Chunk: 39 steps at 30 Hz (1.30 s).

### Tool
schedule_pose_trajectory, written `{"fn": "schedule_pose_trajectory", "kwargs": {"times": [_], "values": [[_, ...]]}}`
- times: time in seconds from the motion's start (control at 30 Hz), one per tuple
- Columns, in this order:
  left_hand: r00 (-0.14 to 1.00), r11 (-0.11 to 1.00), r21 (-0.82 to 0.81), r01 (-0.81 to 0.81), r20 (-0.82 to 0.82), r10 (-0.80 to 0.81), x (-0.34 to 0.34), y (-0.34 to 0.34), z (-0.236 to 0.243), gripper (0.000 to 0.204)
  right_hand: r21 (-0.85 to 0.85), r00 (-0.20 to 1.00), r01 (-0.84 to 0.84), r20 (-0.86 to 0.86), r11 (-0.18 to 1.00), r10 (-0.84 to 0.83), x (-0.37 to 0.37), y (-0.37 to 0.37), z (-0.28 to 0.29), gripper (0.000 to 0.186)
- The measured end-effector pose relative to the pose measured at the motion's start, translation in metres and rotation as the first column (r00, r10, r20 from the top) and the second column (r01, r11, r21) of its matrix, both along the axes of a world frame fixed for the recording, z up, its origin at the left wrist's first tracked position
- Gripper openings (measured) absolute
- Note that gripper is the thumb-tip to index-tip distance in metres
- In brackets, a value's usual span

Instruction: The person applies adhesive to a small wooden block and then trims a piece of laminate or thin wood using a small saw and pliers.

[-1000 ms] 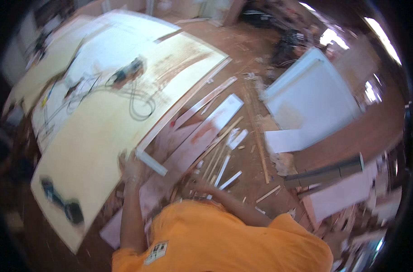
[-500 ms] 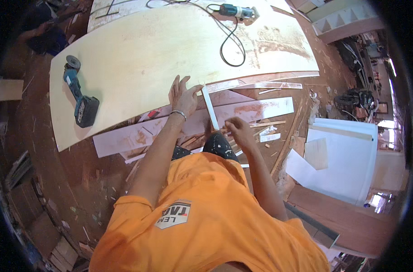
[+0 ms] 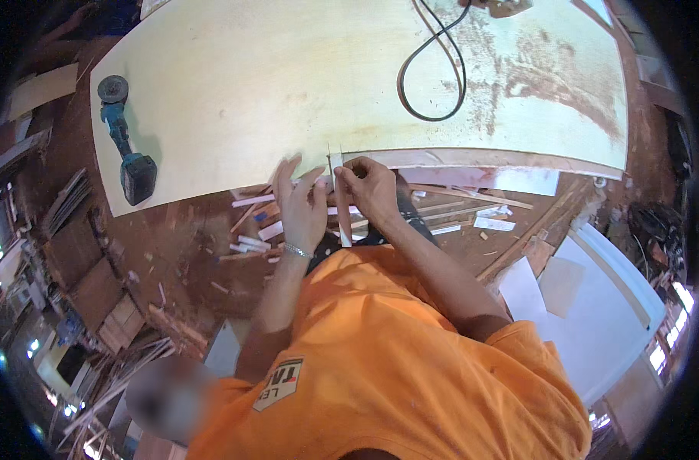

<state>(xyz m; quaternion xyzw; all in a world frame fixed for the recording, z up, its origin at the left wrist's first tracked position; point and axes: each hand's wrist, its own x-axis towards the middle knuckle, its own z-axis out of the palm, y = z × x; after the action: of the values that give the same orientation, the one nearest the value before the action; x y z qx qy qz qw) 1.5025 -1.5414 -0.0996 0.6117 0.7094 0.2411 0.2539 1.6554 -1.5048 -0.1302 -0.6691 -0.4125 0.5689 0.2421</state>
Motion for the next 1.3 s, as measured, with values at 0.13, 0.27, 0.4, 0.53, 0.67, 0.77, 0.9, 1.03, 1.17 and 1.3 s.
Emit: {"fn": "schedule_pose_trajectory", "kwargs": {"times": [0.13, 0.27, 0.4, 0.53, 0.67, 0.77, 0.9, 1.03, 1.17, 1.3], "values": [[0.958, 0.958, -0.07, -0.278, 0.059, 0.282, 0.029, -0.015, 0.001, 0.028, 0.036, 0.996, -0.073, -0.055, 0.997, 0.075, 0.013, 0.014, 0.002, 0.032], [0.885, 0.878, -0.166, -0.449, 0.056, 0.462, 0.038, -0.004, -0.004, 0.042, 0.001, 0.984, -0.174, -0.041, 0.985, 0.174, 0.022, 0.033, 0.013, 0.032], [0.821, 0.799, -0.365, -0.477, 0.14, 0.554, 0.045, -0.006, -0.014, 0.042, -0.088, 0.96, -0.279, -0.031, 0.956, 0.277, 0.025, 0.041, 0.008, 0.029], [0.807, 0.823, -0.535, -0.191, 0.392, 0.442, 0.032, -0.016, -0.037, 0.042, -0.119, 0.943, -0.333, -0.043, 0.935, 0.331, 0.027, 0.047, 0.014, 0.03], [0.869, 0.855, -0.478, -0.202, 0.316, 0.382, 0.037, -0.004, -0.022, 0.043, -0.076, 0.924, -0.381, 0.011, 0.921, 0.383, 0.025, 0.048, 0.009, 0.034], [0.846, 0.84, -0.438, -0.321, 0.267, 0.462, 0.054, 0.001, -0.019, 0.045, -0.072, 0.885, -0.457, 0.055, 0.886, 0.461, 0.024, 0.052, 0.012, 0.034], [0.806, 0.791, -0.435, -0.431, 0.208, 0.554, 0.065, 0.001, -0.018, 0.04, -0.128, 0.789, -0.609, 0.006, 0.783, 0.615, 0.031, 0.079, 0.033, 0.037], [0.794, 0.763, -0.452, -0.462, 0.174, 0.583, 0.071, -0.001, -0.024, 0.044, -0.089, 0.692, -0.7, 0.158, 0.708, 0.704, 0.06, 0.1, 0.04, 0.035], [0.77, 0.769, -0.402, -0.498, 0.204, 0.605, 0.074, -0.001, -0.029, 0.044, -0.067, 0.727, -0.655, 0.216, 0.752, 0.652, 0.088, 0.134, 0.028, 0.036], [0.774, 0.773, -0.394, -0.497, 0.202, 0.6, 0.072, -0.006, -0.046, 0.045, -0.108, 0.831, -0.527, 0.143, 0.843, 0.537, 0.086, 0.15, 0.037, 0.041]]}}
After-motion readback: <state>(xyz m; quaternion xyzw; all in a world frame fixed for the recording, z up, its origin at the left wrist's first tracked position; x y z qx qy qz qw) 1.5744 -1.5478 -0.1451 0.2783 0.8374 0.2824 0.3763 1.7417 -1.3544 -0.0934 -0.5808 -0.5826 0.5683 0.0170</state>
